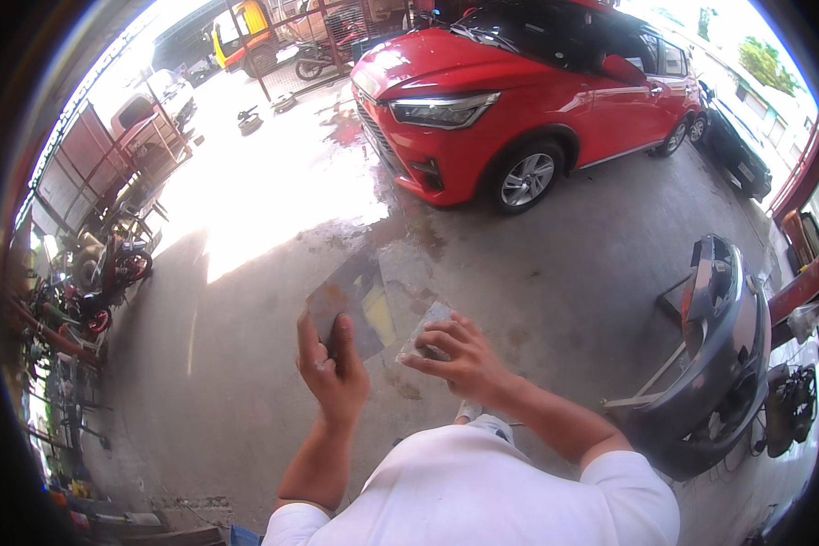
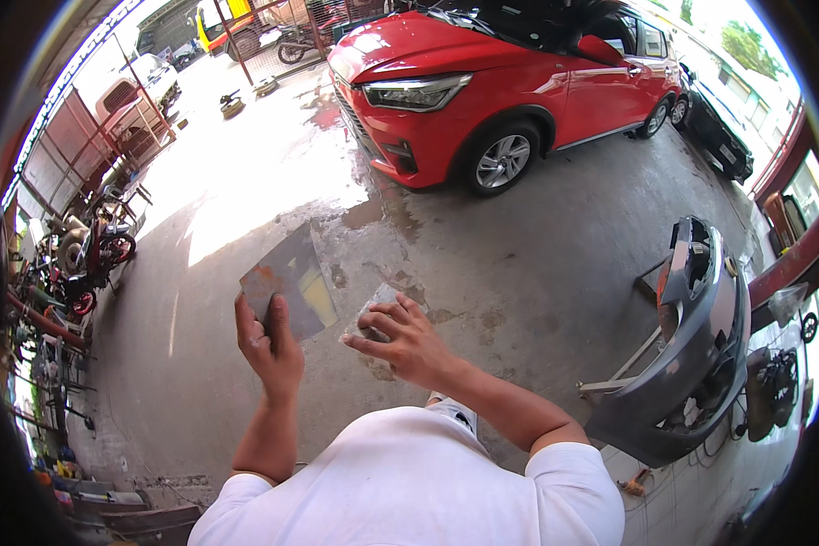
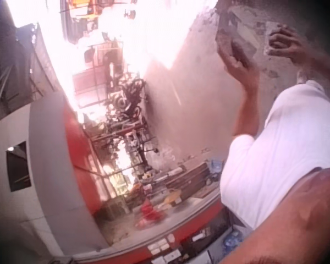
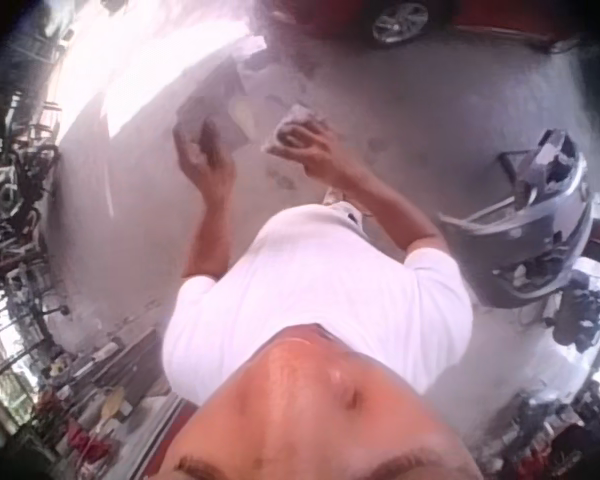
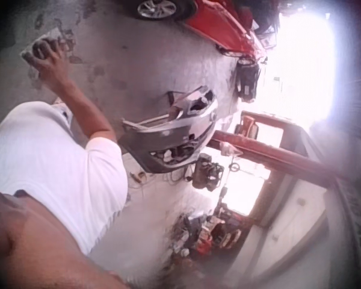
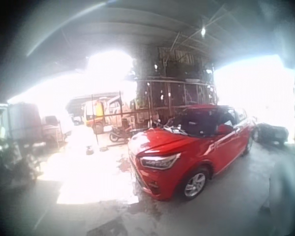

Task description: The person applies a beige body filler to a red car hood using a metal spreader, smoothing it over a taped-off area. They then mix additional filler on the spreader and apply it to a detached grey bumper before returning to the hood to continue smoothing the filler.

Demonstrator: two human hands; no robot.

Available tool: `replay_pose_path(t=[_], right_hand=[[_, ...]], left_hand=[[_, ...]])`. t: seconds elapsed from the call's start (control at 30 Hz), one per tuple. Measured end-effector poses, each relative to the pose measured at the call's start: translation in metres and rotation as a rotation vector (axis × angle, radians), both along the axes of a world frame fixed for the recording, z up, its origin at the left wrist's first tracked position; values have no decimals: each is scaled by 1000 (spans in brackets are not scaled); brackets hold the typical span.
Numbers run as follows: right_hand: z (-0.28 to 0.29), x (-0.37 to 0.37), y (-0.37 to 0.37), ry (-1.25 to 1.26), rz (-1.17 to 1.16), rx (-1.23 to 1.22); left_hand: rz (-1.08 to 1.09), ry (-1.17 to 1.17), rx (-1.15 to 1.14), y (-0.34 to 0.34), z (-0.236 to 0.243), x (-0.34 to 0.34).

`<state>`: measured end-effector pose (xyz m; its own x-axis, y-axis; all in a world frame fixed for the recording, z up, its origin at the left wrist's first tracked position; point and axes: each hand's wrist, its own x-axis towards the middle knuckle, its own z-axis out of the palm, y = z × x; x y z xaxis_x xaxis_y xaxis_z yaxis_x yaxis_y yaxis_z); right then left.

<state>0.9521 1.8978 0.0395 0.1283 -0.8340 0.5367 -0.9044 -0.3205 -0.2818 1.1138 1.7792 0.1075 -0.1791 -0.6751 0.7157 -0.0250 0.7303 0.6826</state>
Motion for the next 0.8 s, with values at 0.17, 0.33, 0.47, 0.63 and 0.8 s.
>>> replay_pose_path(t=[0.17, 0.33, 0.47, 0.63, 0.8], right_hand=[[23, -52, -38, -180, -156, -293], [-19, -85, -47, -36, -113, -39], [25, -80, -58, -346, 51, -300], [-25, -121, -88, -313, -232, -46], [-6, -94, -95, -633, -268, -164]], left_hand=[[-43, -188, -82, -9, 0, -66], [-143, 60, 205, -54, 0, -92], [-169, 270, 441, -82, -23, -123], [-602, 407, 1177, -105, -44, -127], [-606, 342, 965, -127, -70, -127]])
